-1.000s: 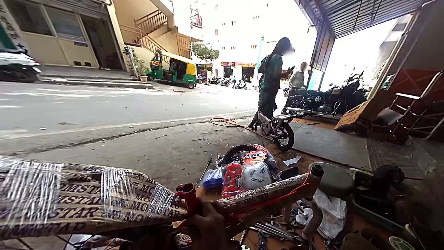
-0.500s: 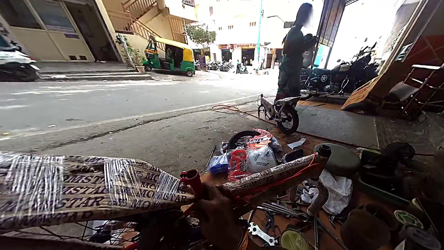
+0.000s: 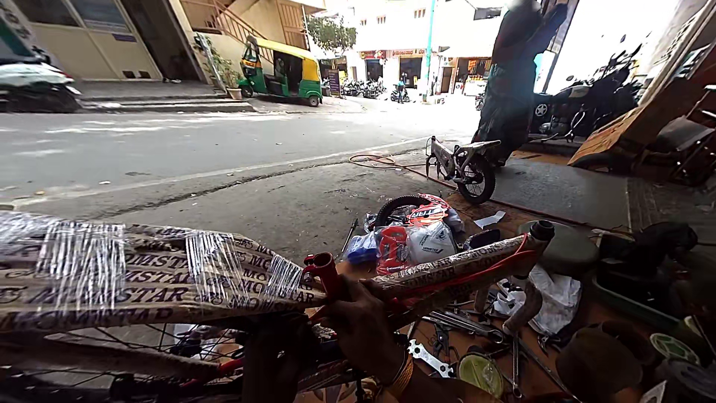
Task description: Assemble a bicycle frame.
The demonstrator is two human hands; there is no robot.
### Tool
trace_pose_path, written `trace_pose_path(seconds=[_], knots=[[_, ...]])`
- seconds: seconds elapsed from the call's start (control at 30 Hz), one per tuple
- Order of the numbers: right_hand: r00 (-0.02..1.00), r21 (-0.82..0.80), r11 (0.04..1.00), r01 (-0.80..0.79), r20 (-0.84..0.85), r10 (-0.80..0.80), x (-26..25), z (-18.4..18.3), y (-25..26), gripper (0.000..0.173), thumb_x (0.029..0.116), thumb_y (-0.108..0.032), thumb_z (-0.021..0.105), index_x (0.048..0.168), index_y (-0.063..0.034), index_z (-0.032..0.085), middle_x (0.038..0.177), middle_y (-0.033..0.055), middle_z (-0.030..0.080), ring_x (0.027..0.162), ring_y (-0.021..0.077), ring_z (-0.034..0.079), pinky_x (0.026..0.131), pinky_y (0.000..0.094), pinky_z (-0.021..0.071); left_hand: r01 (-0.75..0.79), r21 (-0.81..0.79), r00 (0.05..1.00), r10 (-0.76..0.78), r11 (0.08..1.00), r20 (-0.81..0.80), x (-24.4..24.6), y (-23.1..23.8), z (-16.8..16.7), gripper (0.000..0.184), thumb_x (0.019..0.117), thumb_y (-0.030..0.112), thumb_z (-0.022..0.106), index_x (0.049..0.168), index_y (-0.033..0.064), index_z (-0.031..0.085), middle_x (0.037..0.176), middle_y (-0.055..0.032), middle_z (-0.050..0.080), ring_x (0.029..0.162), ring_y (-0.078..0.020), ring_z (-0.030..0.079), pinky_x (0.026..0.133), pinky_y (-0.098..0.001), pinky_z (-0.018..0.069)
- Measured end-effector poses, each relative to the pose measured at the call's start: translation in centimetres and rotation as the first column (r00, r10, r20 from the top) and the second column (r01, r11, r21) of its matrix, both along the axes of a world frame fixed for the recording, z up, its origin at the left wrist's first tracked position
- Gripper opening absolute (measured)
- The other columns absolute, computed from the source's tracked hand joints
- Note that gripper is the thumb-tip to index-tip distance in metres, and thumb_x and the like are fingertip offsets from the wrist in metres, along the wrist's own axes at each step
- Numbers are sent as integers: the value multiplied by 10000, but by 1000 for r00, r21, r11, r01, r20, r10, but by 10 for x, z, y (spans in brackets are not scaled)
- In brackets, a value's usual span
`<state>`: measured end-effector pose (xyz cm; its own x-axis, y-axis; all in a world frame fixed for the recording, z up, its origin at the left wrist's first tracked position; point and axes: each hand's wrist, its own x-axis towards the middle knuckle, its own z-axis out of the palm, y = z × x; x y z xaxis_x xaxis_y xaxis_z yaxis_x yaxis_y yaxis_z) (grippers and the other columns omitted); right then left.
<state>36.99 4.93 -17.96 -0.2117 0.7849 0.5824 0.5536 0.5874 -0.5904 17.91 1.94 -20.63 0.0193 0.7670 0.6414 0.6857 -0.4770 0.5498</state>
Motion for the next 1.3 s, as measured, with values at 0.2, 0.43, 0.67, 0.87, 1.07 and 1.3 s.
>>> trace_pose_path(seconds=[0.2,0.43,0.67,0.87,1.07,1.3], knots=[[1000,-45,999,20,-1,-20,-2,-2,-3,129,943,-333,713,918,-236,794,1369,30,641,1265,153,577,1095,437,425,-35,35,999,34,999,26,1,0,-5,349,1018,384,537,1068,125,767,1071,-22,733,1014,-154,670,934,-465,509],[999,-46,999,13,52,-11,-1,-4,-2,151,962,-353,684,940,-242,784,1398,37,614,1296,150,550,1107,423,410,-81,54,996,83,995,-39,-3,-4,-3,471,1062,399,440,1037,46,751,1013,-110,714,1030,-228,649,956,-450,494],[998,-3,1000,15,66,-15,-2,-6,0,146,967,-338,675,922,-243,776,1382,5,615,1258,121,565,1102,418,409,-41,19,995,39,999,90,-4,-1,-10,422,1022,456,529,1004,94,746,1109,-65,694,1146,-192,599,1039,-440,433],[998,35,999,27,58,-29,-3,-6,-2,104,944,-277,703,911,-230,790,1410,71,602,1305,204,549,1145,477,374,-23,-34,985,29,999,173,-5,2,-13,350,982,394,602,982,68,731,1092,-75,685,1092,-177,623,970,-381,513],[997,70,997,28,63,-33,-3,-6,-1,101,931,-315,713,936,-254,793,1425,90,596,1342,228,527,1144,509,366,-57,-56,991,63,997,121,-8,1,-15,342,1002,442,572,1026,161,766,1169,2,690,1167,-197,588,1035,-514,422],[996,84,996,5,93,-13,0,-8,-1,103,938,-311,709,956,-256,795,1449,81,573,1329,256,524,1120,538,369,21,-86,996,-14,996,84,-13,-6,-10,266,990,356,639,1159,190,761,1267,9,661,1263,-187,550,1110,-514,383]])
